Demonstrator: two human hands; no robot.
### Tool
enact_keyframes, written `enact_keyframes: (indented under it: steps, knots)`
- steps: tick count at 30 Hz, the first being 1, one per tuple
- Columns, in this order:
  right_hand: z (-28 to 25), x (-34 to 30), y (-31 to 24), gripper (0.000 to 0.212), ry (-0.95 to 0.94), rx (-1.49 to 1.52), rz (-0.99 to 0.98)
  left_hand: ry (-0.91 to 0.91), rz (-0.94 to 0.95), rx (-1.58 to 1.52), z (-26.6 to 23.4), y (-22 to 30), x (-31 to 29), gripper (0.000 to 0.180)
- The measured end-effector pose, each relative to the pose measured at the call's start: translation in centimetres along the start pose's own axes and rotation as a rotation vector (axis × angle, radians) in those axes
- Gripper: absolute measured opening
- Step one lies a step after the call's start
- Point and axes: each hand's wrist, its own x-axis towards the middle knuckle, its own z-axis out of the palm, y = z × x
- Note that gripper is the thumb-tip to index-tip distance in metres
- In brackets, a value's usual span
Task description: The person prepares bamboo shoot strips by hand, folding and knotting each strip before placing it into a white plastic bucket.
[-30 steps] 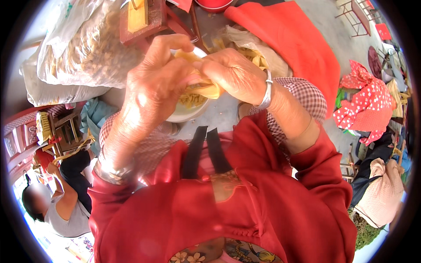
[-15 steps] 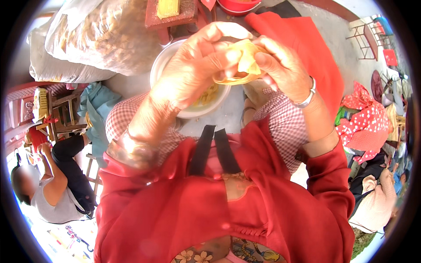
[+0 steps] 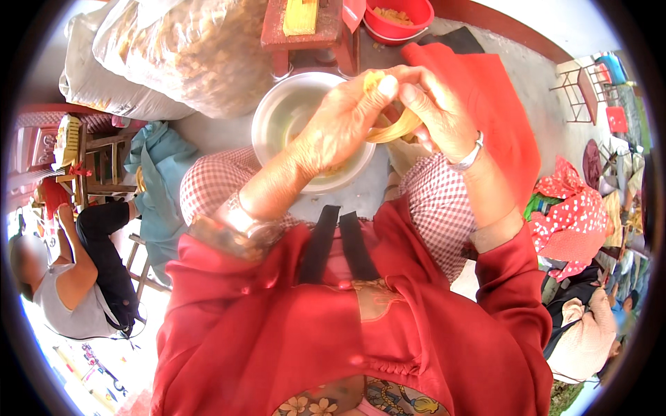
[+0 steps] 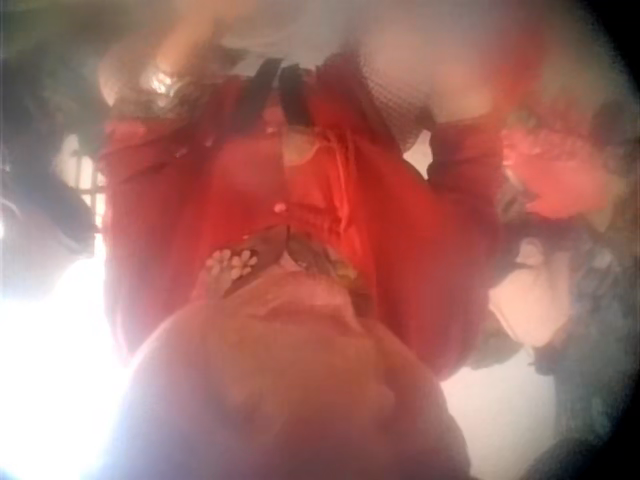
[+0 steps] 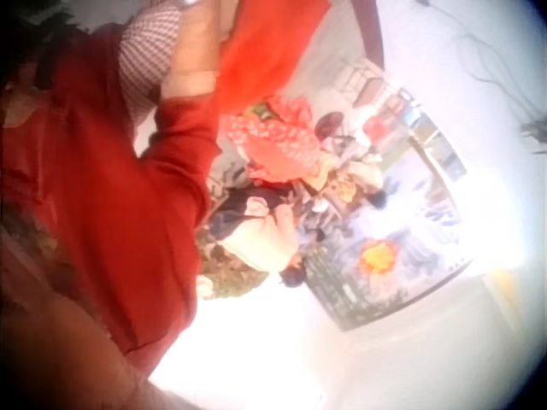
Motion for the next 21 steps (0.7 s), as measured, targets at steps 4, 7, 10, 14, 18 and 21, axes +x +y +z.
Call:
enact_keyframes:
  steps: [4,7,10,14,18,21]
  knots:
    - [0.7,0.2,1.1,0.041,0.192,0.002,-0.06,-0.078,-0.104,-0.529,-0.3,0.3,-0.1,0.048]
    - [0.7,0.4,2.1,0.039,0.221,-0.048,-0.165,-0.144,-0.152,-0.818,-0.1,0.3,0.0,0.048]
    - [0.7,0.1,2.1,0.041,0.198,-0.083,-0.223,-0.151,-0.231,-0.954,0.2,0.4,-0.1,0.05]
    - [0.7,0.0,2.6,0.042,0.154,-0.073,-0.314,-0.257,-0.219,-1.139,0.2,-1.0,0.0,0.049]
    - [-1.7,-1.7,2.7,0.036,0.259,0.005,-0.187,-0.312,-0.145,-1.323,-1.3,-1.1,0.0,0.048]
    - [-3.6,-2.6,2.5,0.032,0.263,-0.072,-0.139,-0.244,-0.121,-1.302,-3.5,0.3,-1.0,0.049]
